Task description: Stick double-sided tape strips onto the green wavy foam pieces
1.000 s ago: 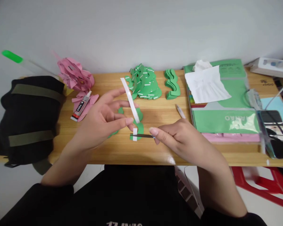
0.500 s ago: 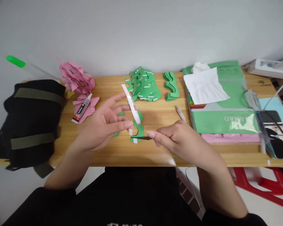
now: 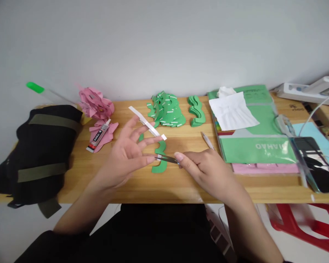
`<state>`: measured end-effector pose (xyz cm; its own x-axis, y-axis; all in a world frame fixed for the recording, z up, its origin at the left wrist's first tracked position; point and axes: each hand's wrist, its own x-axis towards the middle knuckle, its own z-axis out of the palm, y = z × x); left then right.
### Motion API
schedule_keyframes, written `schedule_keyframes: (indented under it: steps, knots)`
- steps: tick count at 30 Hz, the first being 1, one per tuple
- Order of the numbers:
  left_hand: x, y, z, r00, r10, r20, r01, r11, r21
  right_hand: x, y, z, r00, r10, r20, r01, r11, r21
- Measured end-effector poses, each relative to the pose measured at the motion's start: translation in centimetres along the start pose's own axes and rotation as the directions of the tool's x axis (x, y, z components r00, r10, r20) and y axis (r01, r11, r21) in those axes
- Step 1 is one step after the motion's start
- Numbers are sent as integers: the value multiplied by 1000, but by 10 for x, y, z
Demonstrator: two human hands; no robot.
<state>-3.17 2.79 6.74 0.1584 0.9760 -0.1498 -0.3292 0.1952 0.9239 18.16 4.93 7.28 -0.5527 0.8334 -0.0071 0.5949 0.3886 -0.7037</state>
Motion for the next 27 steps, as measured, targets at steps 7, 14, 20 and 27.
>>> schedule_keyframes:
  steps: [7, 14, 20, 27]
  knots:
    - [4, -3, 3, 1000, 23, -3, -23, 998, 64, -4, -1, 0, 1000, -4, -15, 4, 1000, 6]
    - [4, -2, 0, 997, -23, 70, 17, 996, 85, -10, 2, -2, 995, 33, -98, -36, 999, -27]
    - [0, 7, -9, 947, -133, 291, 139, 990, -2, -11, 7, -19, 954, 75, -290, -93, 995, -48]
    - [-2, 13, -13, 836, -254, 486, 338, 937, -91, 2, 3, -31, 966, 8, -258, -17, 999, -33]
